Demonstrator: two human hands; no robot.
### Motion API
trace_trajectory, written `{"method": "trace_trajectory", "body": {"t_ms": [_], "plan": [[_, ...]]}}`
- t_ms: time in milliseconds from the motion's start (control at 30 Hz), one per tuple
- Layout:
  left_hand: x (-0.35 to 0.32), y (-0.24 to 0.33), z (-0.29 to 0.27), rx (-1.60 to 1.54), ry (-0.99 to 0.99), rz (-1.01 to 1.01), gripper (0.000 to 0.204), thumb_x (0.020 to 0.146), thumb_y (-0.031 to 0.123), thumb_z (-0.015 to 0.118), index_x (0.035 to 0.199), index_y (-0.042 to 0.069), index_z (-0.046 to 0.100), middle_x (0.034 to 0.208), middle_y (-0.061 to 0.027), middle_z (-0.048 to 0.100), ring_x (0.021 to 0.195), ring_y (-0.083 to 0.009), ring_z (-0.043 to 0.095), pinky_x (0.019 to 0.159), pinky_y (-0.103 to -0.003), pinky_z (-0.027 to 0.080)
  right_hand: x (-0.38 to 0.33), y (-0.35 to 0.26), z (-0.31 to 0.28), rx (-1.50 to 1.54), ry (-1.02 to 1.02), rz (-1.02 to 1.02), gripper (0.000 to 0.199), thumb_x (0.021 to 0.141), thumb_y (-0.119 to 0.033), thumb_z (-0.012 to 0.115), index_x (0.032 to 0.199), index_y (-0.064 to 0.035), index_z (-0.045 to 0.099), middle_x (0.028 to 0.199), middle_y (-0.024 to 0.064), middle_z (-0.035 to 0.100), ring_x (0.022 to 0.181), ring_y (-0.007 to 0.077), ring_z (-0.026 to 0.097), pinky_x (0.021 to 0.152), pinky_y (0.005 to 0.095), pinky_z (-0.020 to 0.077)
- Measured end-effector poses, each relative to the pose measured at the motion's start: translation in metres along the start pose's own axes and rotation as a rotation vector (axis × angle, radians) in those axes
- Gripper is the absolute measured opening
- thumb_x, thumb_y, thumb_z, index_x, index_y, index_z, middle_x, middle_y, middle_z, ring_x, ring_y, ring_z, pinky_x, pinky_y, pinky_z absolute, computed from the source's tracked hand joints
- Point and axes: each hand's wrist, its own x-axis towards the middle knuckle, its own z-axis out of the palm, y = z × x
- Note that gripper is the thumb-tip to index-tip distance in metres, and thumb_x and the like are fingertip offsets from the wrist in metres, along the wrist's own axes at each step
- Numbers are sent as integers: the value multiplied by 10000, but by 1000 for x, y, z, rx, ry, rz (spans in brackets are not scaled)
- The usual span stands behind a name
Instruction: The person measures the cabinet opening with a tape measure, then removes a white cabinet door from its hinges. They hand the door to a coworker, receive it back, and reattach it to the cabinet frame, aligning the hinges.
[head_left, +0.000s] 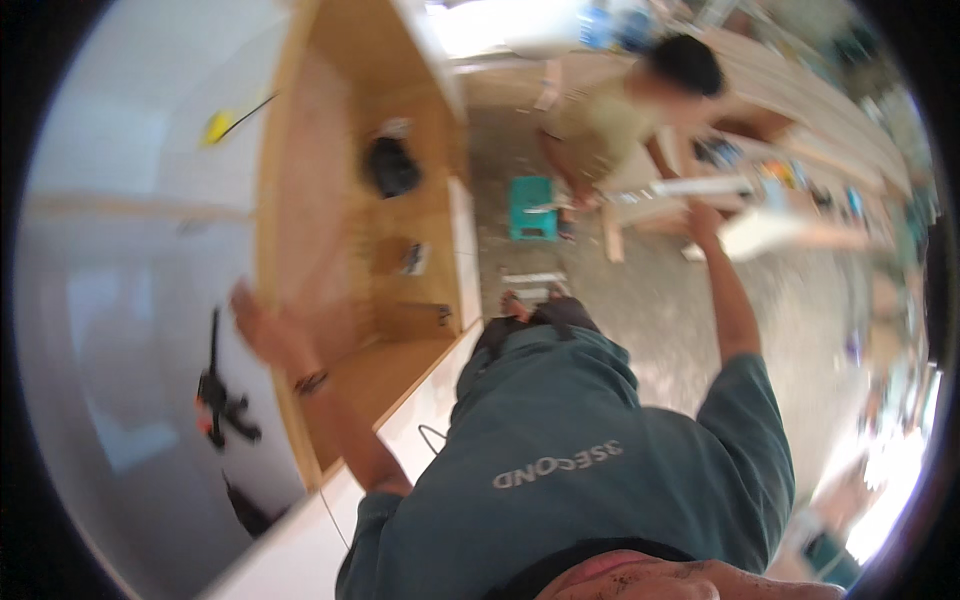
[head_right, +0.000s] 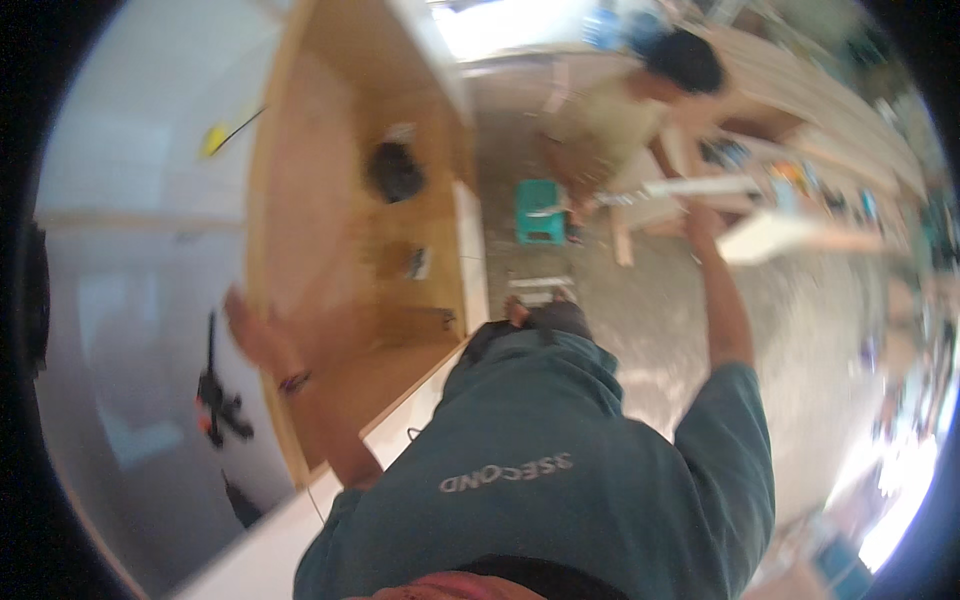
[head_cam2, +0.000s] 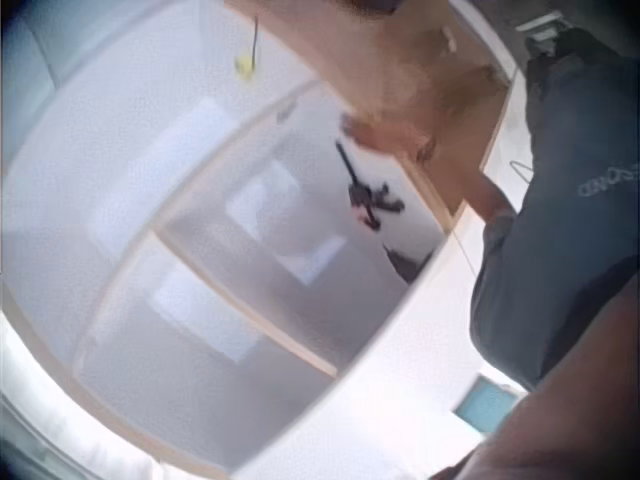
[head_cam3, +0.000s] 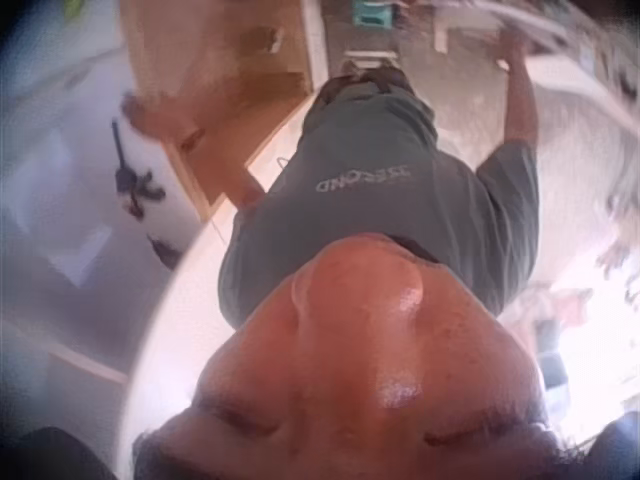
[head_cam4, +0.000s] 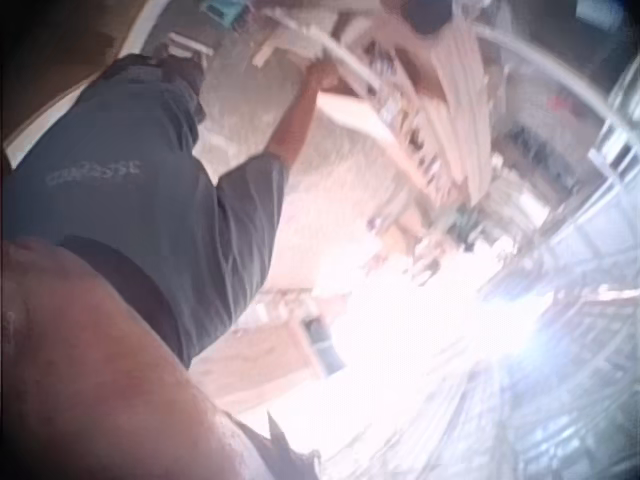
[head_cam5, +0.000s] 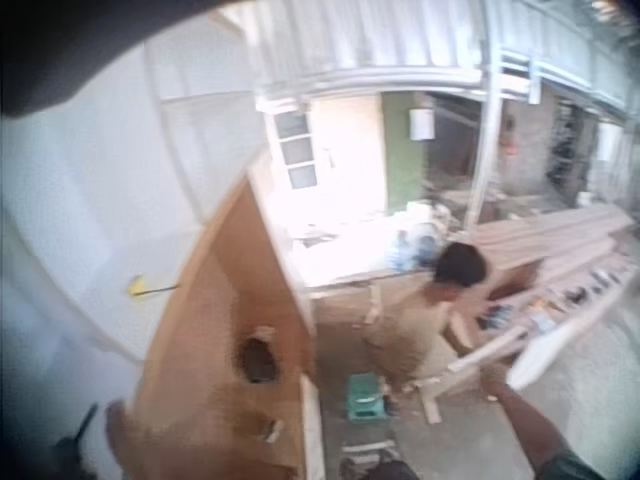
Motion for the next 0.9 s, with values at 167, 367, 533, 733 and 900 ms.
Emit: {"method": "trace_trajectory", "body": {"t_ms": [167,367,533,733,900], "plan": [[6,20,-16,230,-53,-73,604,929,185,636,1483,146,399,1462,-161,479,1334,-313,475,1092,-418,415,-38,-113,-71,162,-371,127,253,853,-294,636,1046,-161,730,993,173,723,935,349,701,818,493,542],[8,24,-9,298,-88,-110,581,950,214,611,1488,189,392,1483,-128,466,1315,-313,497,1076,-411,438,-124,-139,-64,278,-664,206,281,879,-357,621,1079,-190,724,1068,145,718,1031,343,679,878,491,534],[10,36,-16,307,-96,-121,565,942,215,615,1471,189,420,1458,-129,493,1247,-325,551,1013,-416,488,-189,-148,-51,325,-843,271,307,860,-359,650,1118,-213,727,1135,116,707,1105,315,658,906,477,538],[7,41,-17,323,-72,-98,535,945,241,607,1451,184,444,1436,-142,512,1197,-337,584,960,-427,515,-239,-146,-34,459,-890,391,295,850,-367,648,1080,-205,739,1124,123,711,1100,330,656,934,465,521],[5,37,-12,351,-2,-58,498,965,275,579,1439,187,457,1409,-165,531,1150,-356,611,927,-436,533,-259,-147,-8,551,-829,424,292,833,-366,651,1045,-186,742,1085,142,717,1066,356,662,910,480,522]]}}
